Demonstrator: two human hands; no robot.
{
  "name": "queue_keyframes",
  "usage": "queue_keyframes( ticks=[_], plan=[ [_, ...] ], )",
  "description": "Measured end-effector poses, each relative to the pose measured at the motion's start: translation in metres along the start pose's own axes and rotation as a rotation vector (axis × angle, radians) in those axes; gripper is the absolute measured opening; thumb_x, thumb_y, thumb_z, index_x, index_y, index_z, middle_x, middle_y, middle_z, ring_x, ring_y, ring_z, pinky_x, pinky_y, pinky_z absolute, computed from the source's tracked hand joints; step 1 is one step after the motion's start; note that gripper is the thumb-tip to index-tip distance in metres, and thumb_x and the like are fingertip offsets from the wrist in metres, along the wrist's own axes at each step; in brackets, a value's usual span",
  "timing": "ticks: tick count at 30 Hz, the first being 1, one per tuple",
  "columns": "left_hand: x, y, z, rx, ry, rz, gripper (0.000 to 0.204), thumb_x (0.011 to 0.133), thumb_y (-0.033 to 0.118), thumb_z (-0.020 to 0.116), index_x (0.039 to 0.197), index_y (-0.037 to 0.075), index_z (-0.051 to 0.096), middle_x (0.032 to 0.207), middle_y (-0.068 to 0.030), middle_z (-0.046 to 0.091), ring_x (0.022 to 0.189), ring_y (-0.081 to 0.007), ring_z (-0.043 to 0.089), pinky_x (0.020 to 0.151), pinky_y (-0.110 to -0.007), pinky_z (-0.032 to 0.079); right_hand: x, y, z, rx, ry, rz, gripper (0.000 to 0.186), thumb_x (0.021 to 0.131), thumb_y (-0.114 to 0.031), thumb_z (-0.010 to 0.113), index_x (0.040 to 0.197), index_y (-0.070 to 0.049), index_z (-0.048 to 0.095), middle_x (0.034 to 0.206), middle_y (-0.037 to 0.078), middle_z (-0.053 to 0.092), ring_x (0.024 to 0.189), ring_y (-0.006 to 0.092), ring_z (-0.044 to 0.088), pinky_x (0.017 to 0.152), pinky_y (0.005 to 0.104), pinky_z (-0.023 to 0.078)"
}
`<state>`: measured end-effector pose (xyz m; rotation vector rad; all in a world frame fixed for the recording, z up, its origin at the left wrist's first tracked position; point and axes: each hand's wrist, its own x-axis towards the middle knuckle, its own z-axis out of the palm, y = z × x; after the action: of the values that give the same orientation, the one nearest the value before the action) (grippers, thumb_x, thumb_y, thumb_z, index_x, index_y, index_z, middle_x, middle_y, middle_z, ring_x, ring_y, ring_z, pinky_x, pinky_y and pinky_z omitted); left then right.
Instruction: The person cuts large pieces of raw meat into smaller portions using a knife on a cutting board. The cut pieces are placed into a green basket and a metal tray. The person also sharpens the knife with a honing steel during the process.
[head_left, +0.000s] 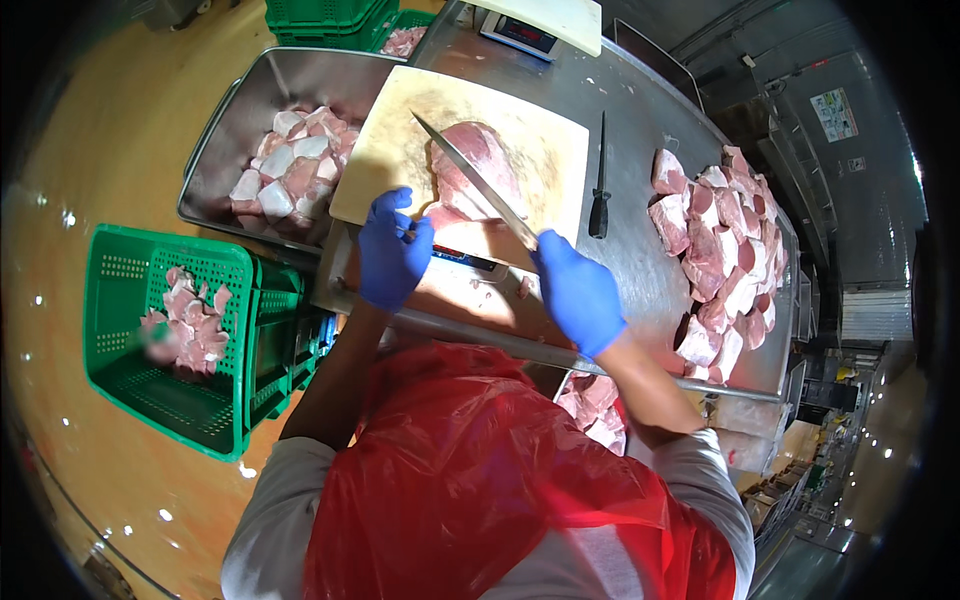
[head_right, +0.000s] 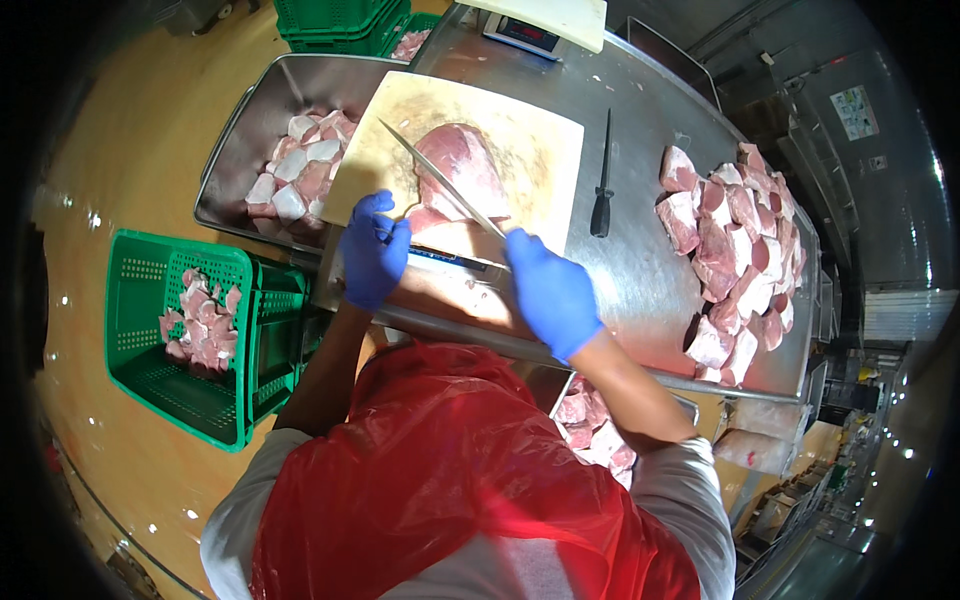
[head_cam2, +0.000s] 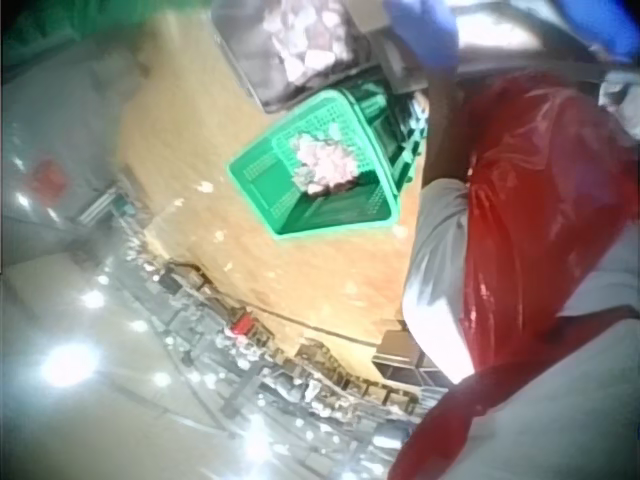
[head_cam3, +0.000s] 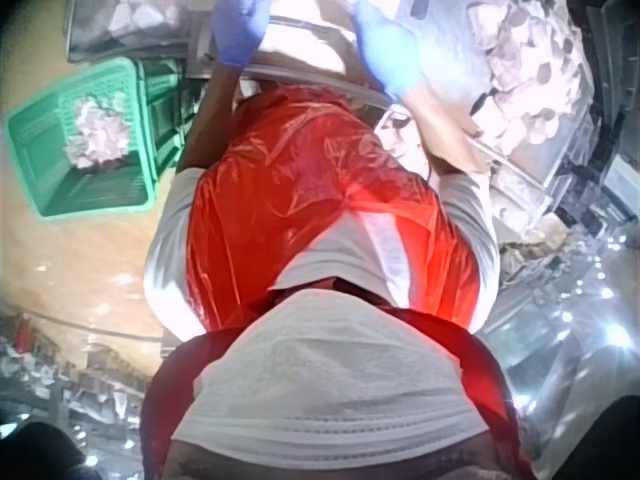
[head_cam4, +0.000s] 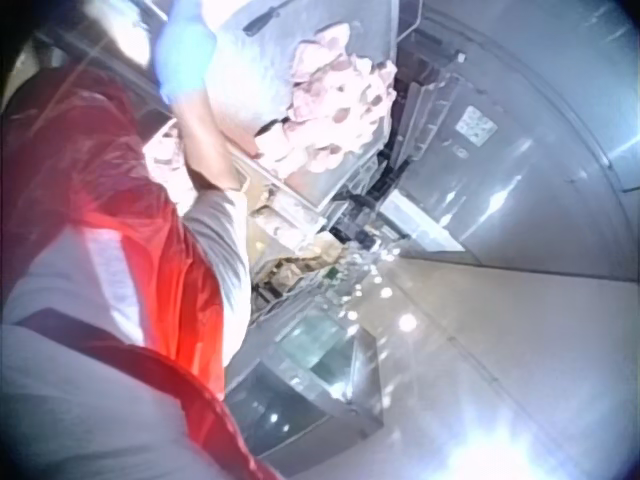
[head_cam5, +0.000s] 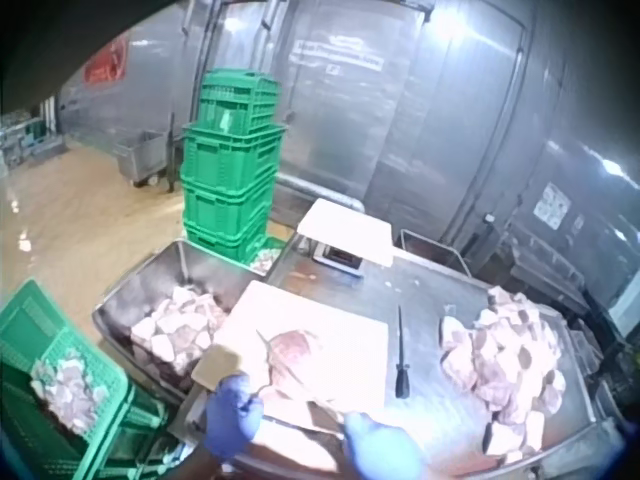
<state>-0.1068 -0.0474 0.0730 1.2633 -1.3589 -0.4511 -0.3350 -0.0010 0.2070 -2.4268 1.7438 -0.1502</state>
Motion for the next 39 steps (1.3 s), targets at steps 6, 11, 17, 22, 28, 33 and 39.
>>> queue_keyframes(
  ticks=[6,11,17,22,28,33,39],
  plan=[
    [0.006,0.011,0.017,0.207,-0.122,-0.041,0.013,0.078,0.010,0.069,0.071,0.003,0.060,0.072,-0.0197,0.060,0.069,-0.0414,0.062,0.064,-0.049,0.049,0.063,-0.046,0.040,0.134,0.048,-0.035,0.018,0.097,-0.010,0.049,0.115,-0.007,0.050,0.095,0.022,0.070,0.081,0.0427,0.070,0.067,0.0527,0.056],
    [0.000,0.011,0.016,0.105,-0.125,-0.171,0.015,0.079,0.012,0.071,0.073,0.005,0.060,0.072,-0.0177,0.061,0.070,-0.0394,0.063,0.065,-0.048,0.050,0.036,-0.011,0.041,-0.029,-0.176,-0.015,0.017,0.098,-0.013,0.051,0.113,-0.007,0.052,0.100,0.022,0.070,0.085,0.0390,0.073,0.068,0.0484,0.058],
    [-0.005,-0.026,-0.083,0.273,0.251,-0.079,0.011,0.085,0.013,0.072,0.090,0.008,0.063,0.081,-0.0047,0.061,0.072,-0.0192,0.060,0.065,-0.035,0.049,-0.041,0.070,-0.021,-0.249,-0.401,-0.013,0.027,0.096,-0.016,0.057,0.123,-0.012,0.053,0.096,0.017,0.071,0.081,0.0378,0.072,0.068,0.0485,0.058],
    [0.018,0.008,-0.229,1.454,0.143,-0.642,0.047,0.080,0.015,0.071,0.124,-0.001,0.066,0.114,-0.0250,0.066,0.103,-0.0410,0.064,0.090,-0.049,0.052,-0.094,0.101,-0.011,0.364,-0.075,0.118,0.016,0.105,-0.014,0.055,0.119,-0.007,0.056,0.079,0.010,0.066,0.062,0.0221,0.068,0.057,0.0353,0.054],
    [0.054,-0.024,-0.051,0.535,-0.166,0.075,0.067,0.086,0.029,0.074,0.143,0.003,0.050,0.125,-0.0254,0.058,0.110,-0.0405,0.059,0.097,-0.048,0.051,-0.033,0.064,0.024,1.246,0.503,0.283,0.025,0.108,-0.015,0.053,0.131,-0.005,0.053,0.096,0.004,0.063,0.074,0.0110,0.061,0.065,0.0250,0.051],
    [0.092,0.059,0.090,0.618,-0.660,-0.088,0.104,0.073,0.049,0.085,0.154,0.004,0.038,0.134,-0.0304,0.051,0.114,-0.0461,0.059,0.095,-0.049,0.053,-0.014,0.032,-0.022,1.533,0.530,0.250,0.026,0.108,-0.015,0.054,0.131,-0.005,0.052,0.096,0.005,0.064,0.074,0.0126,0.063,0.063,0.0258,0.051],
    [0.144,0.001,0.078,-0.074,-1.045,0.486,0.091,0.067,0.032,0.086,0.148,0.011,0.050,0.149,-0.0217,0.046,0.135,-0.0458,0.046,0.113,-0.046,0.042,-0.039,0.046,0.002,1.214,0.433,0.425,0.014,0.108,-0.016,0.053,0.114,-0.003,0.055,0.074,0.005,0.063,0.059,0.0128,0.063,0.050,0.0258,0.048]
  ],
)
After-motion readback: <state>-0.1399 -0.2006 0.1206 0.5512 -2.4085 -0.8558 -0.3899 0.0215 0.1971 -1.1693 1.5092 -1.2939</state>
